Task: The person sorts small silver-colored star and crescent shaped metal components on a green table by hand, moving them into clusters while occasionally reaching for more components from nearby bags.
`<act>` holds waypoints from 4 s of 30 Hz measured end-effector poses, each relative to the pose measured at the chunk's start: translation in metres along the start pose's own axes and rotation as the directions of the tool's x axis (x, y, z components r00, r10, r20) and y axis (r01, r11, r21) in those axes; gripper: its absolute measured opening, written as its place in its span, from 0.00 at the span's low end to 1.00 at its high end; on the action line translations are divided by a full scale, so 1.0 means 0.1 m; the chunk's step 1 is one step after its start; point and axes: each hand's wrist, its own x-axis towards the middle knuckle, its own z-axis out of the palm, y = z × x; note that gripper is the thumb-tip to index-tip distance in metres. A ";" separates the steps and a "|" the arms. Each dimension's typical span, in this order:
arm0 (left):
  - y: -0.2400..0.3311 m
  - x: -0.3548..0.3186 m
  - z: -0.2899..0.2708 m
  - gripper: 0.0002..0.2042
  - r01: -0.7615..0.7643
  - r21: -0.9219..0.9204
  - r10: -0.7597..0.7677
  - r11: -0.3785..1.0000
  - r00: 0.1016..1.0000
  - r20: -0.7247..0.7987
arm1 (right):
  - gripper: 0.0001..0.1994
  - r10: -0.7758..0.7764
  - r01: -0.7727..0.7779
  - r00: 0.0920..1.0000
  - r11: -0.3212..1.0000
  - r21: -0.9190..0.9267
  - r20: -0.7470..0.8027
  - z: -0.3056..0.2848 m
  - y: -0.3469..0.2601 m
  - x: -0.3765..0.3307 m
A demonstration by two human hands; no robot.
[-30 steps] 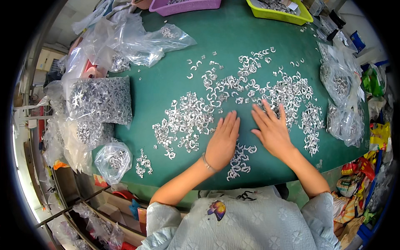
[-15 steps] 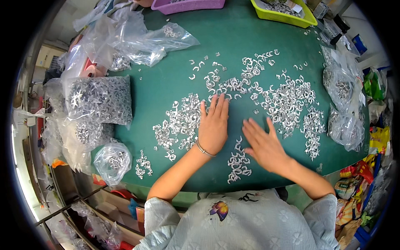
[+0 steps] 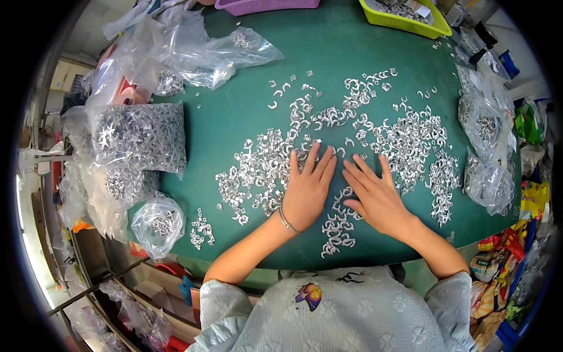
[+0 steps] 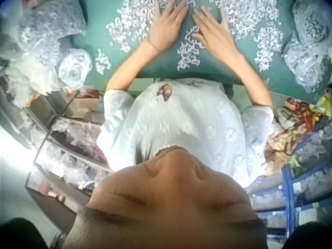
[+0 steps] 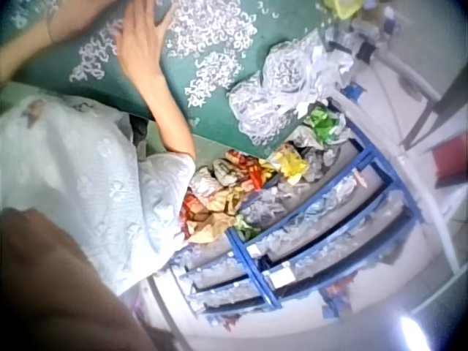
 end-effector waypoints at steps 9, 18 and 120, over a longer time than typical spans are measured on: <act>0.12 -0.16 -0.06 0.29 -0.039 -0.123 0.043 0.992 0.999 0.032 | 0.28 0.004 -0.004 1.000 1.000 0.026 0.014 -0.02 0.01 -0.06; 0.06 -0.10 0.04 0.20 0.163 -0.068 -0.172 0.984 0.973 -0.153 | 0.26 0.001 -0.003 1.000 0.999 -0.050 -0.031 -0.02 0.14 0.14; -0.14 0.50 -0.03 0.18 0.120 -0.045 -0.128 0.992 0.951 -0.282 | 0.27 0.179 -0.186 0.956 0.983 -0.006 -0.234 -0.03 0.29 0.26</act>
